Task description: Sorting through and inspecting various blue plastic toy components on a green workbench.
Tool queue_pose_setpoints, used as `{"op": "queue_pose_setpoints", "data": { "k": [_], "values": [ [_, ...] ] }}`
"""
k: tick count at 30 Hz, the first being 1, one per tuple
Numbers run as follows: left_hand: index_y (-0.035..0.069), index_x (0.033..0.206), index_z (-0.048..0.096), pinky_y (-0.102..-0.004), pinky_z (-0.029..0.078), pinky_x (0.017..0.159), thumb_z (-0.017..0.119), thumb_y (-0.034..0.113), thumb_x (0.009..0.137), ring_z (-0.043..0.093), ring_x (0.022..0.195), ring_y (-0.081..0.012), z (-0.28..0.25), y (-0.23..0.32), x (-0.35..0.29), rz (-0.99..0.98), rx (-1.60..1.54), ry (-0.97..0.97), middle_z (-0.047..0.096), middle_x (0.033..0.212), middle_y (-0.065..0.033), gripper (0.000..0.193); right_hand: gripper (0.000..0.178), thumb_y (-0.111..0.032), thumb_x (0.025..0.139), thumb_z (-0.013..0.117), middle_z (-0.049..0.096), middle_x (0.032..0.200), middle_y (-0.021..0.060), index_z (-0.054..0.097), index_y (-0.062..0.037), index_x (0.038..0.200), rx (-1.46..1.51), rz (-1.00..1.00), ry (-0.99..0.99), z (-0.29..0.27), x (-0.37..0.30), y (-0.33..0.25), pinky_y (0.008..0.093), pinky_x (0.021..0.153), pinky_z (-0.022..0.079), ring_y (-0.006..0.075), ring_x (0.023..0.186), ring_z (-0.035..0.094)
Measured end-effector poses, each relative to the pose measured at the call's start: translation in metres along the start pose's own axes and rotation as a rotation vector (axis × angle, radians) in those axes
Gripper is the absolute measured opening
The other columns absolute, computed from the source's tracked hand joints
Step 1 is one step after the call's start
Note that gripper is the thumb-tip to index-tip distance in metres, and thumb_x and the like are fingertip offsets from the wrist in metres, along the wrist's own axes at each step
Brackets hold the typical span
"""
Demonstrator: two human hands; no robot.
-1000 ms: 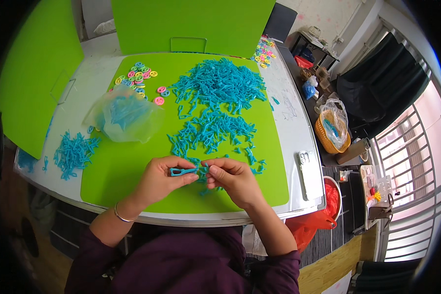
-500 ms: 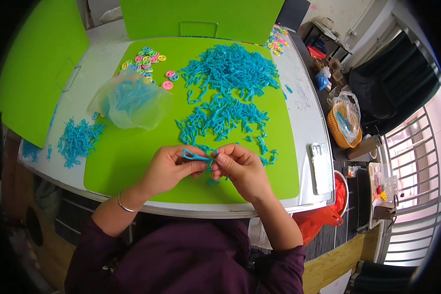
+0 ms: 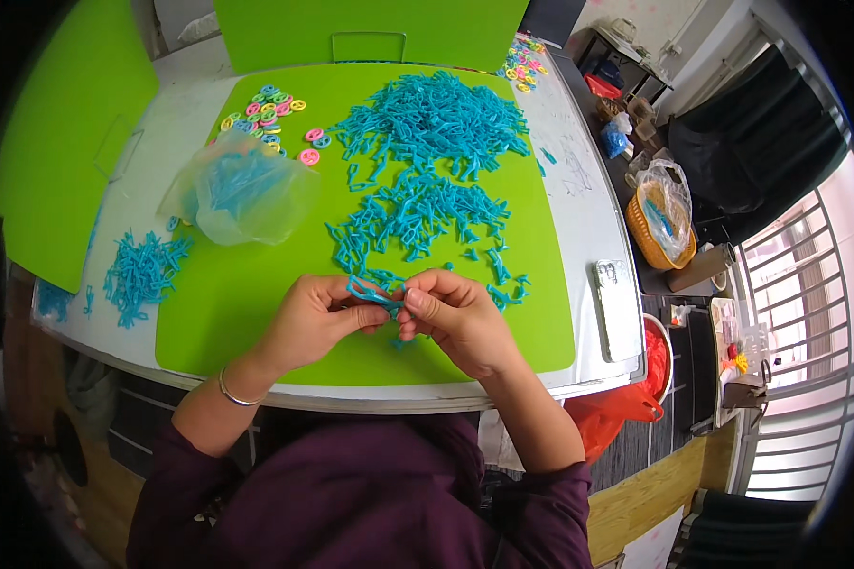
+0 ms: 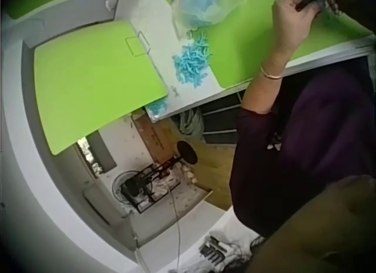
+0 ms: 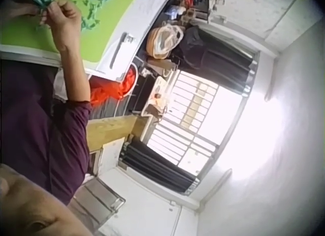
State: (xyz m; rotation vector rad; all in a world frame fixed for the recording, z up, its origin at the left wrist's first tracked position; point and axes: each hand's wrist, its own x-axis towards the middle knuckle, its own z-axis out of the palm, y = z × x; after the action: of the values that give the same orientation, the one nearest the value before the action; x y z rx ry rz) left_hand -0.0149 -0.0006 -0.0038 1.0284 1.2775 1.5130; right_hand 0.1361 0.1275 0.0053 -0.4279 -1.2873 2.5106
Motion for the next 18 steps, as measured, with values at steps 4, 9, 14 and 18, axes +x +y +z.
{"op": "queue_pose_setpoints", "data": {
  "k": [4, 9, 14, 18],
  "values": [
    [0.003, 0.092, 0.068, -0.0201, 0.044, 0.061, 0.064, 0.006, 0.082, 0.053, 0.065, -0.0033, -0.0004, 0.0019, -0.0002, 0.004, 0.014, 0.014, 0.062, 0.071, 0.0019, 0.011, 0.010, -0.009, 0.086, 0.058, 0.062, 0.085, 0.0068, 0.059, -0.0016, 0.094, 0.011, 0.010, -0.018, -0.0049, 0.0014, 0.0001, 0.0287, 0.064, 0.050, 0.0160, 0.070, 0.061],
    [0.003, 0.092, 0.068, -0.0199, 0.045, 0.061, 0.065, 0.006, 0.081, 0.053, 0.065, -0.0034, -0.0008, 0.0031, -0.0002, -0.026, 0.056, 0.001, 0.062, 0.071, 0.0015, 0.011, 0.011, -0.010, 0.086, 0.059, 0.062, 0.081, 0.0071, 0.059, -0.0015, 0.093, 0.003, 0.005, 0.004, -0.0026, 0.0008, 0.0002, 0.0282, 0.064, 0.050, 0.0158, 0.068, 0.061],
    [0.003, 0.091, 0.068, -0.0199, 0.045, 0.061, 0.065, 0.005, 0.081, 0.054, 0.065, -0.0036, -0.0012, 0.0005, -0.0003, -0.005, 0.020, -0.002, 0.063, 0.071, 0.0012, 0.011, 0.011, -0.010, 0.086, 0.058, 0.062, 0.079, 0.0072, 0.059, -0.0015, 0.093, 0.026, 0.019, 0.020, -0.0021, 0.0015, 0.0009, 0.0285, 0.063, 0.051, 0.0158, 0.067, 0.061],
    [0.003, 0.094, 0.067, -0.0203, 0.046, 0.061, 0.064, 0.001, 0.081, 0.056, 0.066, -0.0058, -0.0018, 0.0029, -0.0003, -0.002, 0.039, -0.009, 0.064, 0.074, -0.0004, 0.013, 0.011, -0.010, 0.086, 0.058, 0.063, 0.080, 0.0076, 0.059, -0.0016, 0.094, 0.042, 0.037, -0.021, -0.0039, 0.0011, 0.0011, 0.0289, 0.063, 0.051, 0.0159, 0.067, 0.061]
  ]
}}
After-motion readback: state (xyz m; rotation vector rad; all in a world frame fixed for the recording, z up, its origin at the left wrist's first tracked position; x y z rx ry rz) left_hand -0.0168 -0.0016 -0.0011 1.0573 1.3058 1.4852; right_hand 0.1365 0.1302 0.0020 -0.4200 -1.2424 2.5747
